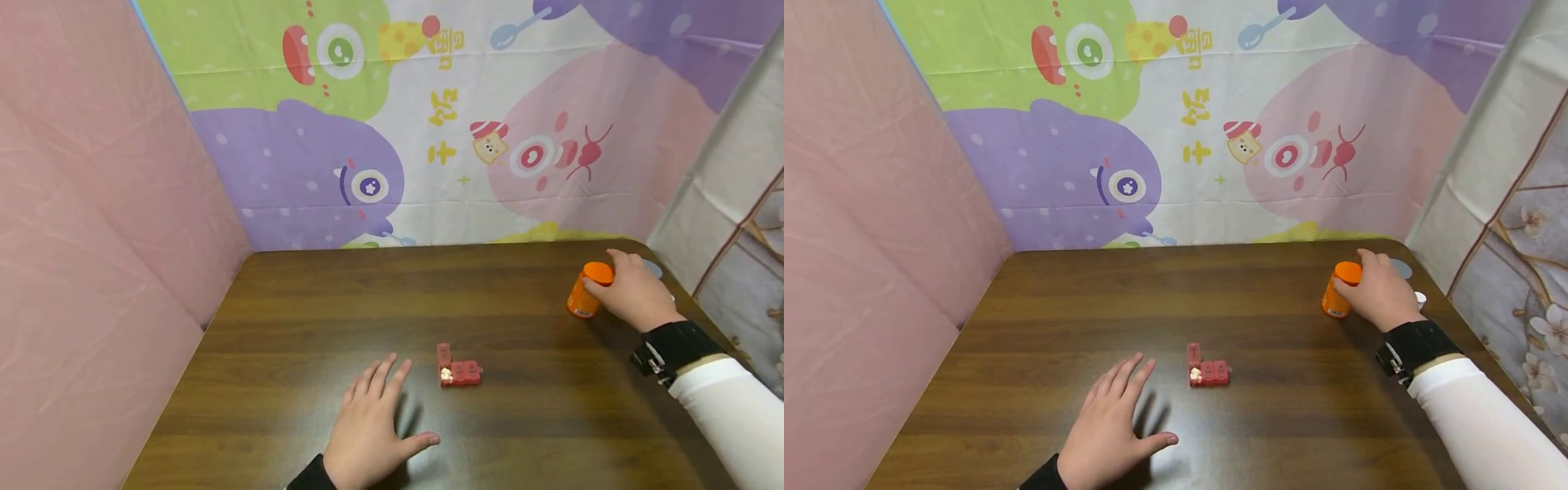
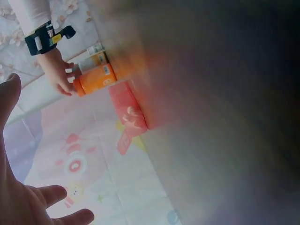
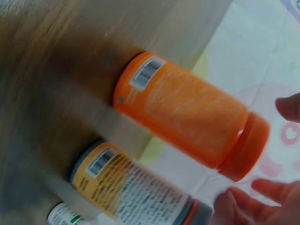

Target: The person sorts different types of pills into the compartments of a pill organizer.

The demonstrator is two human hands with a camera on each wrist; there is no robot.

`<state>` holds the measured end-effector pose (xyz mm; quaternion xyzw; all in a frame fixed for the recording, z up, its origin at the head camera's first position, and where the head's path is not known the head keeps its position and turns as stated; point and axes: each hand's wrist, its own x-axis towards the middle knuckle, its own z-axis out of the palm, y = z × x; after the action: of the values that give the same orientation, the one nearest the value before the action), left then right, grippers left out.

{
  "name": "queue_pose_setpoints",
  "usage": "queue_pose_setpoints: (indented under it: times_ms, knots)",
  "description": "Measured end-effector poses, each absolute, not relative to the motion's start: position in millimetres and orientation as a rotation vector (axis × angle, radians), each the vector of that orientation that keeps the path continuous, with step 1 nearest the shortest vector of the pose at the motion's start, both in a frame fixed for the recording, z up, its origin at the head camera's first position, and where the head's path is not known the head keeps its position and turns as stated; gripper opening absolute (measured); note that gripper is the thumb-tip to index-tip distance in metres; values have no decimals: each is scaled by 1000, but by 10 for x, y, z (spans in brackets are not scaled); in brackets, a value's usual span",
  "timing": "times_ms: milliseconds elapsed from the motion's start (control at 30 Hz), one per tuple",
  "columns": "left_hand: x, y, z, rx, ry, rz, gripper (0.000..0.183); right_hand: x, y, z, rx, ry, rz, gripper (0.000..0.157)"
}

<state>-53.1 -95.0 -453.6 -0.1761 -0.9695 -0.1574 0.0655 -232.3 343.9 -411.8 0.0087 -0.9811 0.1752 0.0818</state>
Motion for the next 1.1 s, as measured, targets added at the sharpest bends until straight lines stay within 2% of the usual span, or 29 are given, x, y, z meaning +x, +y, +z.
queue_pose_setpoints:
  times_ms: [67,133,300,400,633,867,1100]
  knots:
    - [-541,-944,-4542,-550,-2937,-510,107,-2270,3396,-4110,-5,-2866,536,88]
    - [-559,-938,-4553,-568,-2946,-549,106,-2197,3314,-4095,33,-2773,547,85]
    - [-680,-902,-4552,-593,-2976,-631,101,-1960,2883,-4088,348,-2649,507,58]
    - [-790,-847,-4528,-600,-3019,-634,99,-1812,2531,-4164,603,-2659,427,49]
    - [-1040,-660,-4541,-626,-3100,-557,97,-1553,1886,-4448,1091,-2745,277,50]
    - [-1202,-564,-4592,-636,-3145,-572,94,-1566,1631,-4612,1240,-2772,201,50]
    - [-1319,-532,-4582,-694,-3130,-574,88,-1609,1588,-4680,1295,-2712,189,30]
